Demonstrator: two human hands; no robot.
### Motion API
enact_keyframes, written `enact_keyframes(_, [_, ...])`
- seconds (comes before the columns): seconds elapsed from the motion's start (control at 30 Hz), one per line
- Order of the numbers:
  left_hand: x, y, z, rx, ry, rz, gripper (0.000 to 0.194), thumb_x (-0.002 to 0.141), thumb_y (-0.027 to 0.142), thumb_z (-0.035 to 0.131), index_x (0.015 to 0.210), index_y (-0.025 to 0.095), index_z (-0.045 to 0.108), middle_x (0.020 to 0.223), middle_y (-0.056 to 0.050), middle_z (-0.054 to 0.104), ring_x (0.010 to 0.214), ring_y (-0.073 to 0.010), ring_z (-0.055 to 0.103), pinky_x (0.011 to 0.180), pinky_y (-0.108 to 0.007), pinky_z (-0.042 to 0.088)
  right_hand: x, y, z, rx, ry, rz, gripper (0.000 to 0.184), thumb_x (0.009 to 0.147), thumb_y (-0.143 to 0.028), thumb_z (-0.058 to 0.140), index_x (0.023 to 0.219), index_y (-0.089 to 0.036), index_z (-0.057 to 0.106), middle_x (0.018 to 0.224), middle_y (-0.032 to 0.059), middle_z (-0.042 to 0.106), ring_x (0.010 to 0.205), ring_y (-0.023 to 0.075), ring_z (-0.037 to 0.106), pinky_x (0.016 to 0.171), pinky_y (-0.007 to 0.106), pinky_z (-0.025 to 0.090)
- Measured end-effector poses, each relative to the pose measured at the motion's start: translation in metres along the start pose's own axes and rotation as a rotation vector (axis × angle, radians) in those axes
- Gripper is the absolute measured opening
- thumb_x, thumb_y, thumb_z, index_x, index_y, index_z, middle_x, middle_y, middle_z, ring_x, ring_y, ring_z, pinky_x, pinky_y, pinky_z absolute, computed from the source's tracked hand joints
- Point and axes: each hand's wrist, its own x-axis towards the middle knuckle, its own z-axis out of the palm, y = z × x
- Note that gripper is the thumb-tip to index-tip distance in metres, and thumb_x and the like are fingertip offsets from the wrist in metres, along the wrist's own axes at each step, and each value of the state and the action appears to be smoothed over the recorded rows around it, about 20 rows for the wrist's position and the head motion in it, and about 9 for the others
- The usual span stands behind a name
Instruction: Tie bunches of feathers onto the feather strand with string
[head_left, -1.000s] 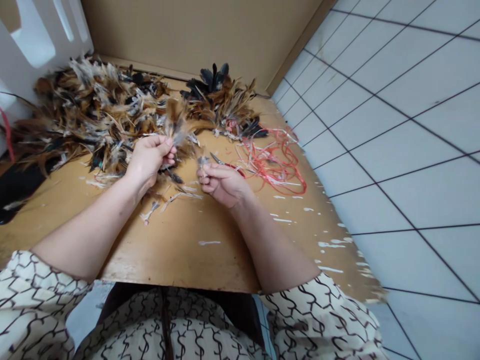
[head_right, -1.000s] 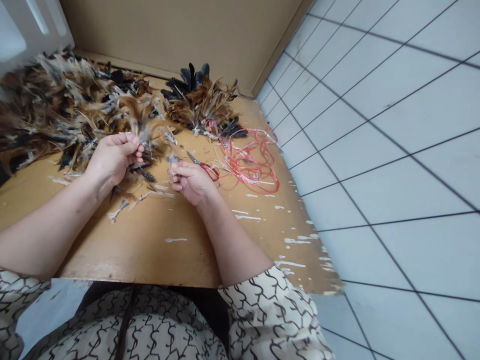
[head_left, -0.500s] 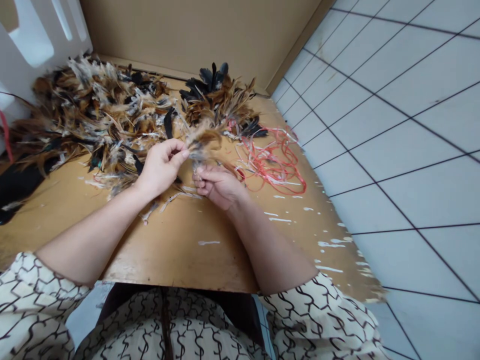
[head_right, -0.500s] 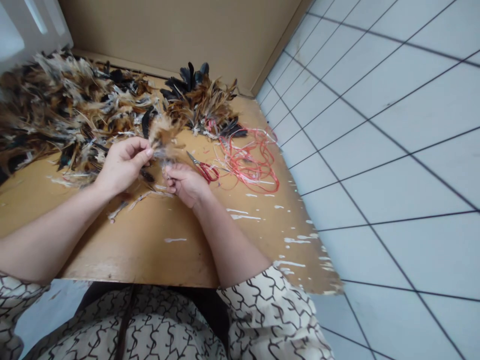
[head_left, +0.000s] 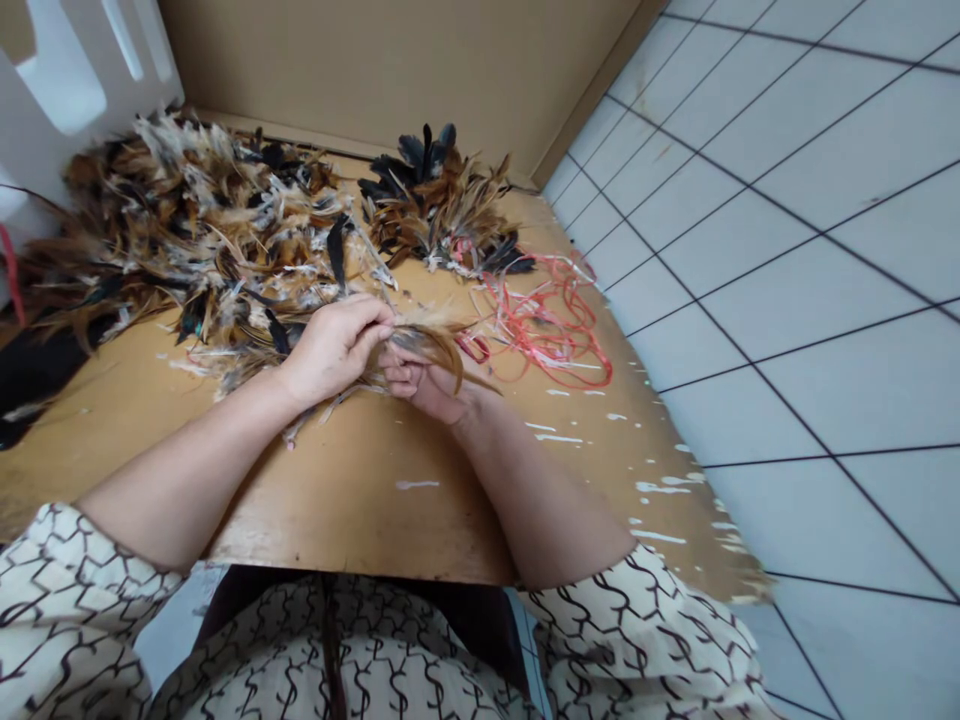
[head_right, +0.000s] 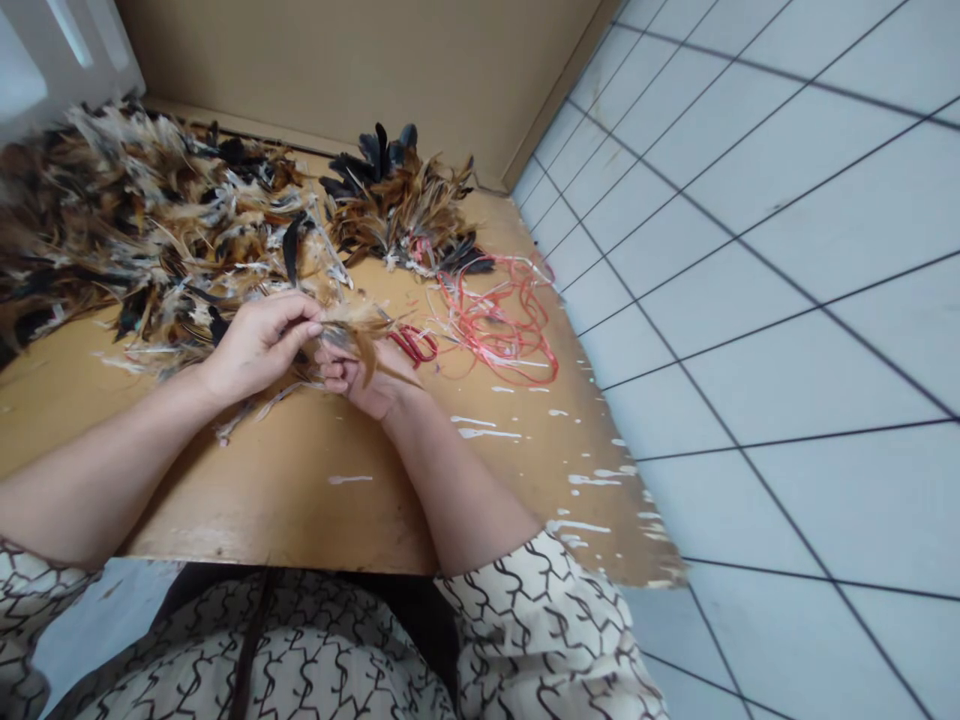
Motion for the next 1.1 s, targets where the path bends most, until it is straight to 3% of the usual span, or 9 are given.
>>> enact_keyframes(0.17, [-0.001, -0.002, 0.001, 0.095, 0.009, 0.095, 0.019, 0.084, 0.021, 0.039, 0.069, 0.019, 0.051, 0.070, -0.004, 0.055, 0.070, -0.0158, 0.051, 0.067, -0.027, 0.040, 0.002, 0.001, -0.002, 0.097, -0.071, 0.091, 0.027, 0.087, -0.009, 0.036, 0.068, -0.014, 0.053, 0.052, -0.0040, 0.047, 0.041, 0.0016, 0.034, 0.039, 0.011, 0.025])
enact_keyframes(0.3, [-0.001, -0.003, -0.001, 0.118, 0.024, 0.058, 0.017, 0.082, 0.021, 0.040, 0.069, 0.020, 0.051, 0.070, -0.003, 0.056, 0.070, -0.0161, 0.051, 0.068, -0.028, 0.041, 0.001, -0.001, -0.001, 0.093, -0.057, 0.097, 0.025, 0.087, -0.009, 0.036, 0.068, -0.014, 0.052, 0.051, -0.0050, 0.042, 0.040, 0.0015, 0.031, 0.038, 0.010, 0.024])
enact_keyframes(0.5, [0.004, -0.004, -0.004, -0.117, 0.194, -0.244, 0.008, 0.074, 0.017, 0.049, 0.066, 0.020, 0.049, 0.061, 0.002, 0.051, 0.062, -0.0131, 0.049, 0.063, -0.025, 0.041, -0.003, -0.004, 0.000, 0.022, -0.012, -0.014, 0.020, 0.079, -0.007, 0.049, 0.061, -0.015, 0.046, 0.052, -0.0053, 0.041, 0.042, 0.0024, 0.031, 0.039, 0.012, 0.025])
enact_keyframes(0.7, [0.011, -0.006, -0.003, -0.535, 0.363, -0.602, 0.017, 0.074, 0.014, 0.051, 0.059, 0.019, 0.046, 0.050, 0.006, 0.044, 0.042, -0.0070, 0.041, 0.047, -0.021, 0.039, 0.002, 0.000, 0.000, -0.038, 0.051, -0.170, 0.017, 0.075, -0.003, 0.057, 0.062, -0.014, 0.051, 0.056, -0.0035, 0.050, 0.048, 0.0038, 0.043, 0.047, 0.015, 0.038])
enact_keyframes(0.93, [0.013, 0.000, 0.000, -0.774, 0.402, -0.756, 0.019, 0.070, 0.013, 0.059, 0.055, 0.016, 0.048, 0.049, 0.005, 0.047, 0.041, -0.0047, 0.043, 0.045, -0.018, 0.042, 0.005, 0.004, -0.002, -0.112, 0.112, -0.227, 0.018, 0.071, -0.008, 0.064, 0.058, -0.014, 0.053, 0.058, -0.0022, 0.055, 0.053, 0.0055, 0.048, 0.052, 0.017, 0.041])
enact_keyframes(1.1, [0.012, 0.008, 0.002, -0.852, 0.383, -0.832, 0.019, 0.070, 0.009, 0.057, 0.054, 0.015, 0.049, 0.047, 0.005, 0.048, 0.040, -0.0038, 0.042, 0.043, -0.016, 0.041, 0.007, 0.007, -0.002, -0.194, 0.181, -0.405, 0.019, 0.068, -0.015, 0.067, 0.057, -0.015, 0.051, 0.049, -0.0072, 0.044, 0.046, 0.0030, 0.037, 0.047, 0.016, 0.032])
